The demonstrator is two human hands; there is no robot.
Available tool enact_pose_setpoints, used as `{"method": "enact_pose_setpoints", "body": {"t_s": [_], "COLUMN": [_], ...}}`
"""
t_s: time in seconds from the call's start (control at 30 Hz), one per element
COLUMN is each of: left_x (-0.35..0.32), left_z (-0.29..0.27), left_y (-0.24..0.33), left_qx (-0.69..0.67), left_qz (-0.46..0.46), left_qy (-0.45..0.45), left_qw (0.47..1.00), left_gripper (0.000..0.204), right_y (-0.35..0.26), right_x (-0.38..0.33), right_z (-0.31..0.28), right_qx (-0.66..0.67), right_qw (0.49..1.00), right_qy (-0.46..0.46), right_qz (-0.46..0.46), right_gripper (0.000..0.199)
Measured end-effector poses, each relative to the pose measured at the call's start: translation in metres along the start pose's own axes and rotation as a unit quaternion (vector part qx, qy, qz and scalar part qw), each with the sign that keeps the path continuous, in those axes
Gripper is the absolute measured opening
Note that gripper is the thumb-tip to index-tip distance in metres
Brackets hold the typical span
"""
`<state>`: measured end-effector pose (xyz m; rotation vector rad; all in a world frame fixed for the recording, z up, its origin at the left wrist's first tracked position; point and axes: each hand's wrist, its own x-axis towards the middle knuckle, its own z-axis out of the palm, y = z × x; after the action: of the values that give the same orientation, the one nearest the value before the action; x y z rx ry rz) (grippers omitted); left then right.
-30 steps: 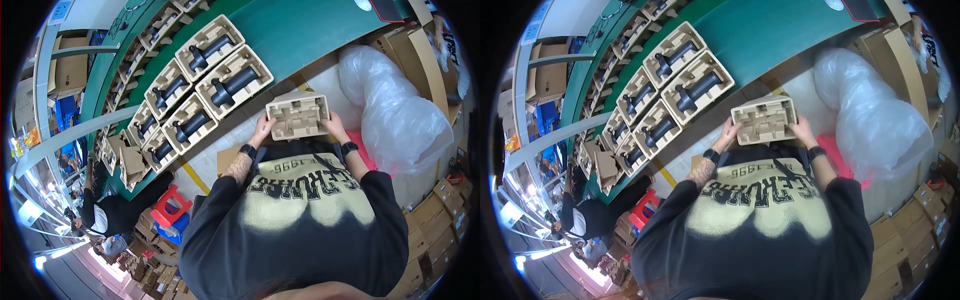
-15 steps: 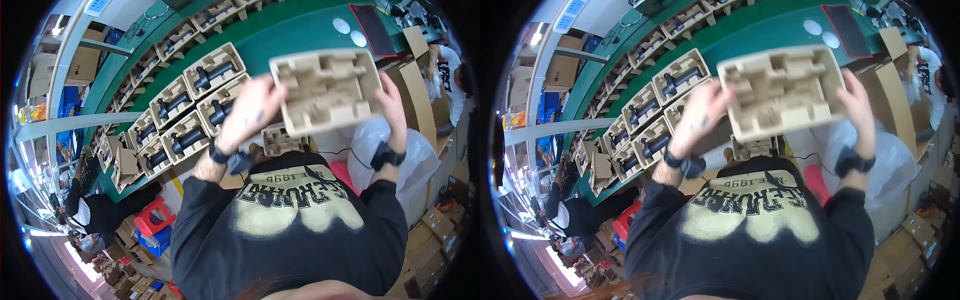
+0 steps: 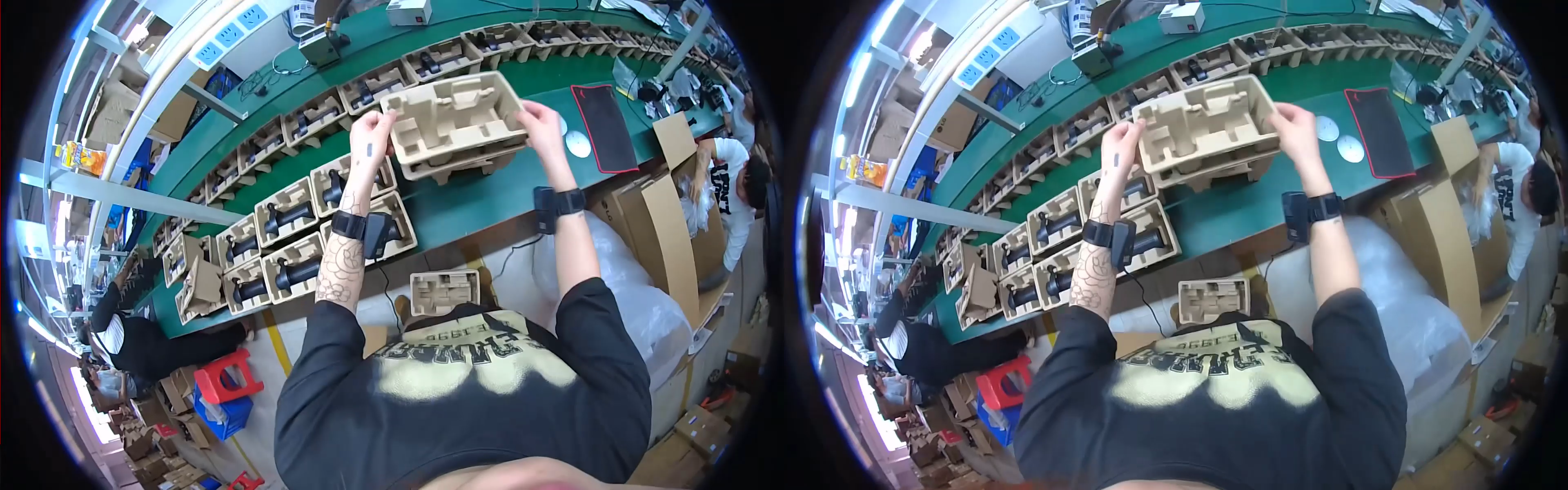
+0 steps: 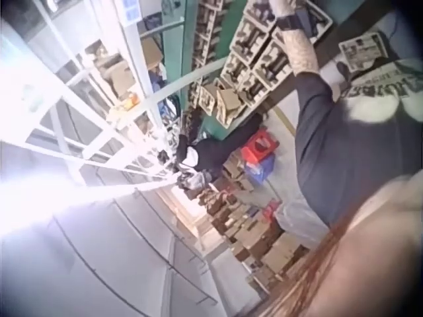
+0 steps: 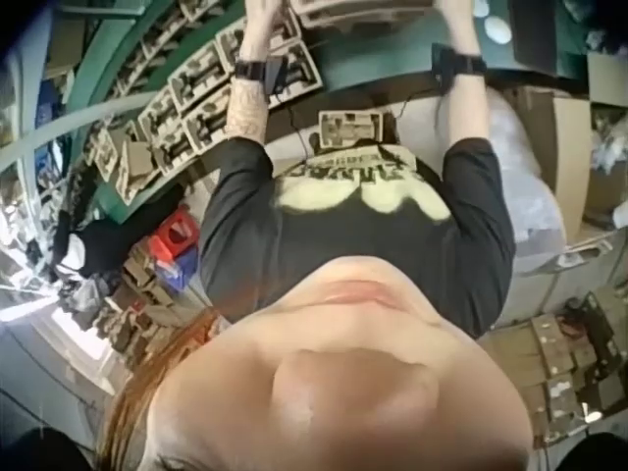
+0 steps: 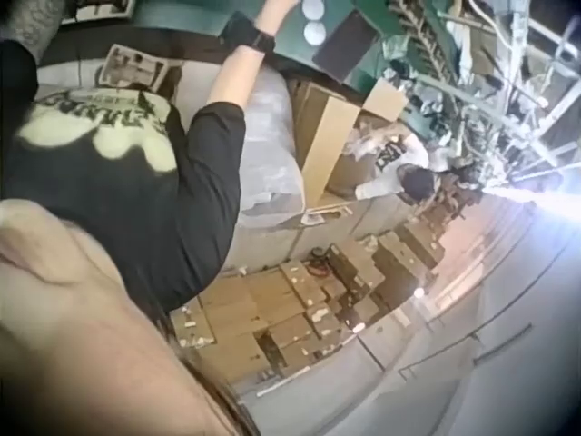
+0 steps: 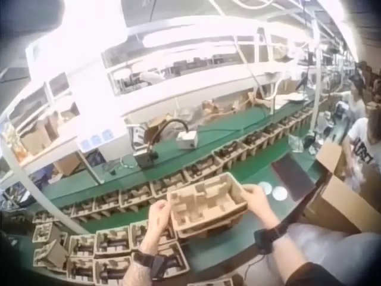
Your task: The person places cardboard trays onto the assembly line, retrieves black plastic components from a box, and fits them into the trays. They also stack empty cardboard trays together and move them aside while continuing to fill the trays on the line.
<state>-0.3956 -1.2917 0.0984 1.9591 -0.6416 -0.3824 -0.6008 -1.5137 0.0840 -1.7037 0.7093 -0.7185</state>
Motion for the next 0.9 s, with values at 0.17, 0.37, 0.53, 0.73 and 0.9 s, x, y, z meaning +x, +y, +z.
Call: {"method": "enact_pose_setpoints", "body": {"t_s": [0.17,0.37,0.53,0.73,0.9], "left_x": [-0.027,-0.104,-0.148,-0.106,-0.135], "left_z": [0.004,0.007,0.05,0.054,0.072], "left_y": [0.033,-0.002,-0.055,-0.045,-0.029], "left_qx": [-0.062,-0.098,0.106,0.152,-0.002], "left_qz": [0.035,0.024,-0.075,-0.002,0.096], "left_qy": [0.012,-0.018,-0.098,-0.019,0.102], "left_qw": [0.997,0.995,0.987,0.988,0.99], "left_gripper": [0.032,0.023,0.026,0.025,0.037], "right_y": [-0.025,0.001,0.082,0.081,0.066], "right_x": [-0.025,-0.11,-0.125,-0.115,-0.089], "right_z": [-0.018,-0.037,-0.017,-0.006,-0.045], "right_qx": [0.075,0.072,-0.024,-0.063,0.046], "right_qw": [0.997,0.997,0.997,0.996,0.981], "right_qy": [0.013,-0.007,0.067,0.056,0.189], "right_qz": [0.024,0.035,0.021,-0.01,-0.022], "right_gripper": [0.034,0.04,0.039,0.037,0.034]}}
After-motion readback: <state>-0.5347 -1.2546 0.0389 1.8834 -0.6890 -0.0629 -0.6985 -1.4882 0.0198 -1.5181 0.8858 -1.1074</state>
